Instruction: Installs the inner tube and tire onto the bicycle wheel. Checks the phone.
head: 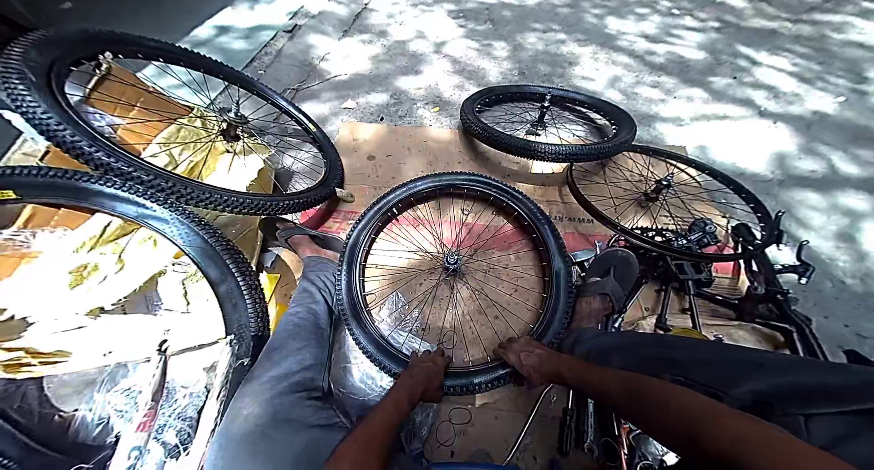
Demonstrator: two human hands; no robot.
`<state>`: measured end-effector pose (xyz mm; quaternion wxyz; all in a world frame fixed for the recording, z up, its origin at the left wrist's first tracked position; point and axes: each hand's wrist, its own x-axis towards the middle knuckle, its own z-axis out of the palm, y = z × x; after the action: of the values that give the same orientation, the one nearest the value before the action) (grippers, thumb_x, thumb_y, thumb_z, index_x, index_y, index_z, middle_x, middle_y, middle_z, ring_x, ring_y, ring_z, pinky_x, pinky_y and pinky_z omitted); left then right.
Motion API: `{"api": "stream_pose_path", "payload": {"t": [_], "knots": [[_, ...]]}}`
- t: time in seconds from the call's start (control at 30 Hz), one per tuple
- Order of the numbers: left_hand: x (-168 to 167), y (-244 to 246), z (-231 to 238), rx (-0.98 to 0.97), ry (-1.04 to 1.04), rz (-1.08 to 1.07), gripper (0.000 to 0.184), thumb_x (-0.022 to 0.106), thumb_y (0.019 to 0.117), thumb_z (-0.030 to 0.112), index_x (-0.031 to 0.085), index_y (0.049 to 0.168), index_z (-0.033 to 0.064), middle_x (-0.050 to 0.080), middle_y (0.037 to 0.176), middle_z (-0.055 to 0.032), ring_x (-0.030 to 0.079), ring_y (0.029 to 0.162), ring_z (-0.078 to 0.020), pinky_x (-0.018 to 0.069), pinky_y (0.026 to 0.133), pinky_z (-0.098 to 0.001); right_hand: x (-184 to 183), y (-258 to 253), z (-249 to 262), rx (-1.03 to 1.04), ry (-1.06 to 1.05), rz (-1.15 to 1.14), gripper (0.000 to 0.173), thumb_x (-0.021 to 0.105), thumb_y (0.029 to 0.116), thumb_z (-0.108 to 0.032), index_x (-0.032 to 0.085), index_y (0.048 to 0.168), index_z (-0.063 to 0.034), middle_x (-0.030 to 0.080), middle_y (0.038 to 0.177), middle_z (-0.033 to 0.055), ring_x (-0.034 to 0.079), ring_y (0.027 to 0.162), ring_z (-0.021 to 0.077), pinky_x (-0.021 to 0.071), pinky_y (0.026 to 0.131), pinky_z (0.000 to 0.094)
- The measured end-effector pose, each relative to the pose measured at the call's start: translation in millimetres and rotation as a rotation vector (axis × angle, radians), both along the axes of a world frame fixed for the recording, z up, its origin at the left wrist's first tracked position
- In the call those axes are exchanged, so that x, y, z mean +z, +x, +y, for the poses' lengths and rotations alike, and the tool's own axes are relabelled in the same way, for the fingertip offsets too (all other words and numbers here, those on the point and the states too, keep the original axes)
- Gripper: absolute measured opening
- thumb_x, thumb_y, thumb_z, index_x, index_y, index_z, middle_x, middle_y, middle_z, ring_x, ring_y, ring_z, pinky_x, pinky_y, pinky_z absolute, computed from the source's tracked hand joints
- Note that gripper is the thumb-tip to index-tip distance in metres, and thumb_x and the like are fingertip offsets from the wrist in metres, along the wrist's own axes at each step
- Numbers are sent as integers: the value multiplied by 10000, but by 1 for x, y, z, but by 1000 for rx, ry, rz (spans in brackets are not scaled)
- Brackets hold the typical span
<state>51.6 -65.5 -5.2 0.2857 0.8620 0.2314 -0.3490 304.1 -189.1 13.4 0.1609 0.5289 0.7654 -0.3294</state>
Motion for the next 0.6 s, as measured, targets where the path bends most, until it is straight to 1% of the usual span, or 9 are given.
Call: {"api": "stream_pose_path", "payload": {"t": [0.13,0.23,0.3,0.33,0.4,0.47,0.5,0.57,0.6], "knots": [[6,-6,8,-38,-41,-12,739,823,774,324,510,1421,152,585,1413,-137,526,1332,-372,346,1078,-696,4,-3,4,21,-34,-22,579,821,808,-243,585,1278,-2,634,1229,228,627,1141,413,508,940,563],[10,-5,-1,-32,-7,-34,822,807,795,305,424,1494,105,506,1474,-189,455,1385,-410,281,1095,-739,14,-8,26,28,-218,-68,612,823,853,-396,624,1240,34,634,1210,262,618,1147,439,488,968,610],[9,-7,-12,-32,49,-98,839,795,811,288,382,1500,46,478,1478,-229,448,1376,-441,268,1088,-755,31,-8,47,-13,-271,-40,615,756,889,-532,676,1167,11,687,1088,237,658,1055,415,499,914,632],[10,-6,-16,-27,71,-114,844,795,806,278,376,1494,24,470,1480,-239,449,1371,-447,272,1084,-753,44,-8,55,-104,-208,21,608,765,891,-510,664,1235,-19,692,1107,224,659,1064,398,497,936,622],[12,-2,-21,-5,80,-119,910,808,791,287,332,1525,38,458,1494,-243,451,1367,-452,273,1083,-746,63,-15,67,-365,97,165,657,719,942,-487,543,1454,-116,637,1335,177,617,1242,336,473,1071,556],[11,3,-19,54,64,-118,1073,857,741,343,229,1599,196,488,1485,-206,485,1346,-431,271,1092,-739,51,-23,67,-603,520,257,662,621,990,-535,496,1514,-151,552,1498,102,544,1373,261,444,1144,498],[13,5,-17,79,61,-105,1142,875,716,373,181,1615,263,498,1489,-183,496,1346,-411,271,1100,-730,31,-21,56,-649,643,214,696,522,1008,-601,467,1542,-159,478,1576,79,448,1462,245,370,1206,498],[10,3,-19,84,89,-109,1152,888,668,378,216,1600,307,524,1459,-168,514,1326,-399,298,1080,-723,-22,-8,5,-566,526,21,832,296,988,-757,342,1625,-223,256,1707,81,190,1586,303,176,1259,613],[7,2,-21,73,94,-117,1127,891,659,367,254,1587,308,523,1454,-174,512,1324,-408,297,1074,-736,-41,-3,-18,-511,396,-75,889,203,959,-815,291,1644,-255,196,1726,80,138,1594,333,129,1251,649]]}}
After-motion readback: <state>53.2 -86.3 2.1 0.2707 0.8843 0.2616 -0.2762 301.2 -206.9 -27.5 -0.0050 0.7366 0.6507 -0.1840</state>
